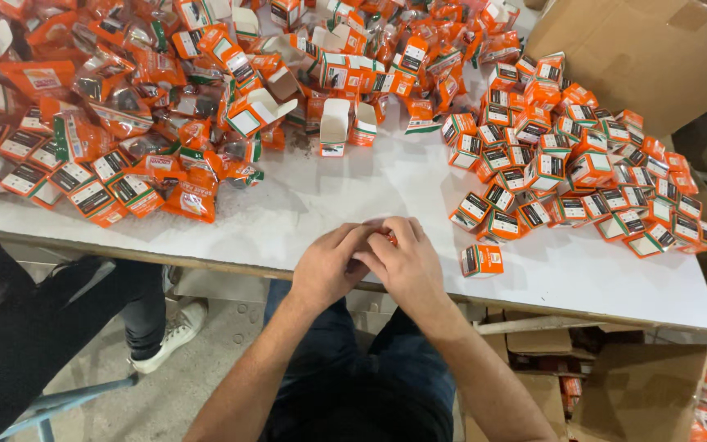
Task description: The person sits at a table covered with small orange retail packages and folds white paper boxes. They pick up an orange package, open a white paper box, place the package inside, and close the box, repeating this packing cycle one item at a time.
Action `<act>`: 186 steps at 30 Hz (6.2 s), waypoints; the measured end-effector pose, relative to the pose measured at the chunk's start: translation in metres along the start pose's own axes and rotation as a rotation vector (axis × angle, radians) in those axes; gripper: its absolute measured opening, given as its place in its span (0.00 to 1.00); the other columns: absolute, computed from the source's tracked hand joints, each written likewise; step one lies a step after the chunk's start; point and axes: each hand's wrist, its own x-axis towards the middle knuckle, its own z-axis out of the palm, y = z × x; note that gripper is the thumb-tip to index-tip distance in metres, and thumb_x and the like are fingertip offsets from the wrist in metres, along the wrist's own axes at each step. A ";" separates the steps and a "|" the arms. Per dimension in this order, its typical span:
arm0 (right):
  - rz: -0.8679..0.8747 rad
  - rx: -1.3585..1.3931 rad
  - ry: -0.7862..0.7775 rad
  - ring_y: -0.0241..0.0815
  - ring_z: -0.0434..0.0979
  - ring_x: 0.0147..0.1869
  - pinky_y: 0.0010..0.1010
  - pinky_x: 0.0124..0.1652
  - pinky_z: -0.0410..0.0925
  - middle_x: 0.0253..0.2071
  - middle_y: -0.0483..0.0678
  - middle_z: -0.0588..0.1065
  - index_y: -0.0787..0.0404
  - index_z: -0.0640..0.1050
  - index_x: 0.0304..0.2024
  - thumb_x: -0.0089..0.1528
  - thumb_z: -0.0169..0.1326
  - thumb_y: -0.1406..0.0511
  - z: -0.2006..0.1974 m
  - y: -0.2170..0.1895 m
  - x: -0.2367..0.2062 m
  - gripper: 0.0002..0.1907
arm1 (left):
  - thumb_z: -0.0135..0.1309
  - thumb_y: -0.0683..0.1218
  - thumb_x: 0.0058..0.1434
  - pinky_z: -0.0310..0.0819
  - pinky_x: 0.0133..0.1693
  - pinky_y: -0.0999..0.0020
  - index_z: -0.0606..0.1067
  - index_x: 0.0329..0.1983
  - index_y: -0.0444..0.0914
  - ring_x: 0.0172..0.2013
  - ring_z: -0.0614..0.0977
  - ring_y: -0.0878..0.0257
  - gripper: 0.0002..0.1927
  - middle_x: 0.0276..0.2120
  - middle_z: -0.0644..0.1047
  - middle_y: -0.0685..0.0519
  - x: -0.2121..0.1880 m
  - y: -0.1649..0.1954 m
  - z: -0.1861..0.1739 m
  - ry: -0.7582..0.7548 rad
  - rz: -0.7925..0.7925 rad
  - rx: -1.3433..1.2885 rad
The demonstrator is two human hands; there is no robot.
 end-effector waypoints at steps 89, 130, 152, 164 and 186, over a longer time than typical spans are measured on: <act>0.014 0.571 -0.006 0.55 0.78 0.58 0.38 0.56 0.70 0.54 0.56 0.76 0.64 0.80 0.50 0.58 0.61 0.72 0.005 0.028 -0.040 0.17 | 0.69 0.40 0.52 0.80 0.40 0.62 0.67 0.53 0.37 0.40 0.82 0.52 0.28 0.52 0.79 0.48 -0.031 -0.003 0.007 -0.006 -0.071 -0.139; 0.248 -0.409 0.551 0.57 0.62 0.69 0.51 0.68 0.58 0.61 0.52 0.69 0.62 0.80 0.54 0.66 0.63 0.69 -0.041 0.112 -0.114 0.14 | 0.54 0.39 0.44 0.73 0.42 0.53 0.79 0.43 0.42 0.46 0.77 0.49 0.21 0.42 0.78 0.47 0.061 -0.070 -0.063 0.070 0.091 0.994; 0.027 -0.161 0.091 0.64 0.65 0.67 0.58 0.61 0.57 0.56 0.54 0.72 0.63 0.74 0.57 0.57 0.59 0.64 0.019 0.021 -0.021 0.26 | 0.62 0.44 0.45 0.71 0.48 0.48 0.70 0.59 0.38 0.53 0.76 0.42 0.34 0.54 0.75 0.40 0.056 -0.028 0.020 -0.072 0.190 0.260; 0.113 0.054 -0.112 0.56 0.72 0.55 0.47 0.54 0.63 0.46 0.55 0.75 0.62 0.73 0.59 0.57 0.62 0.63 0.006 0.022 -0.031 0.28 | 0.59 0.45 0.55 0.68 0.52 0.49 0.77 0.44 0.36 0.52 0.76 0.51 0.14 0.45 0.78 0.49 0.106 -0.066 -0.002 -0.019 0.114 0.578; 0.500 0.498 0.160 0.39 0.71 0.24 0.32 0.27 0.65 0.22 0.49 0.74 0.58 0.68 0.61 0.62 0.58 0.63 -0.006 0.027 -0.056 0.25 | 0.51 0.42 0.64 0.74 0.30 0.48 0.67 0.50 0.34 0.29 0.81 0.42 0.13 0.26 0.78 0.42 -0.003 0.026 0.019 -0.174 -0.015 0.013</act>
